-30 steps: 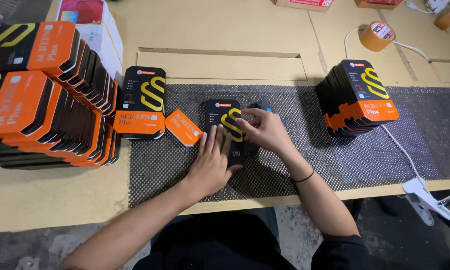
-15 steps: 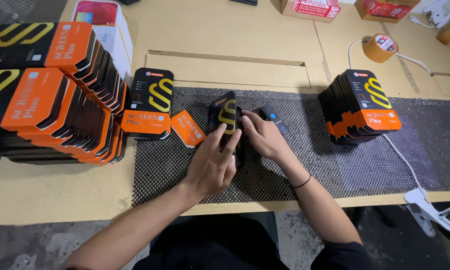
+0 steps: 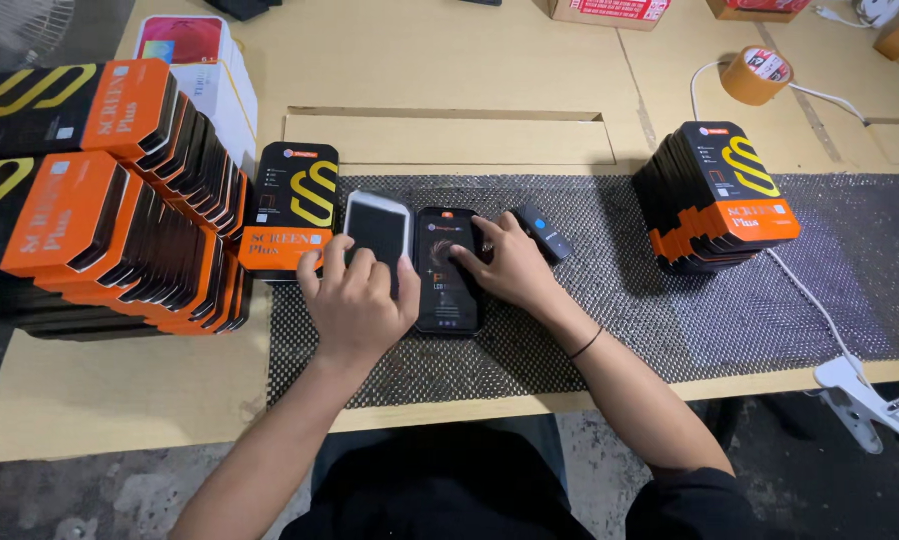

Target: The person takes a mobile phone screen assembly from a box, removes protective plastic layers, and checks the components using a small light.

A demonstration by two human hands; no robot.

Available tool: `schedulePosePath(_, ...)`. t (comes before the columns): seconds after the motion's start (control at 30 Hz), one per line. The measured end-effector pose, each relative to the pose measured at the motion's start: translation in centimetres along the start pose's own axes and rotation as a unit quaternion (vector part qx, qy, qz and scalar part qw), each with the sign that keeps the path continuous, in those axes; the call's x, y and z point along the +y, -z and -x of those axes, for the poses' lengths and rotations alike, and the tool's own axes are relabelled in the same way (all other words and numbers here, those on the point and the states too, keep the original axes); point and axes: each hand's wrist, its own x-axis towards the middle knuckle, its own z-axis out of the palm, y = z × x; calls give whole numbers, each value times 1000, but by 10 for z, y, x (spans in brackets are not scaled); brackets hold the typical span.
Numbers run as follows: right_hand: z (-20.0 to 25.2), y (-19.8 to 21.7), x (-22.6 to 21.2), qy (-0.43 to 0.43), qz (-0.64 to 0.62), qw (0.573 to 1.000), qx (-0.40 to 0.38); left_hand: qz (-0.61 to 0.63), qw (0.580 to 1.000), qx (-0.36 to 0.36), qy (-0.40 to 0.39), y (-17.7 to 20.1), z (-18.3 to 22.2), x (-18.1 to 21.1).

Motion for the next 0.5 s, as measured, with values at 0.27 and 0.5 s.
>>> schedulePosePath(0.27,-12,-14,38,-6,-134,991,17,99,976,-191,-38,-15,13,17)
schedulePosePath(0.5,5,9,14,69,-437,896,-22,282,889,-338,124,17,-18,14)
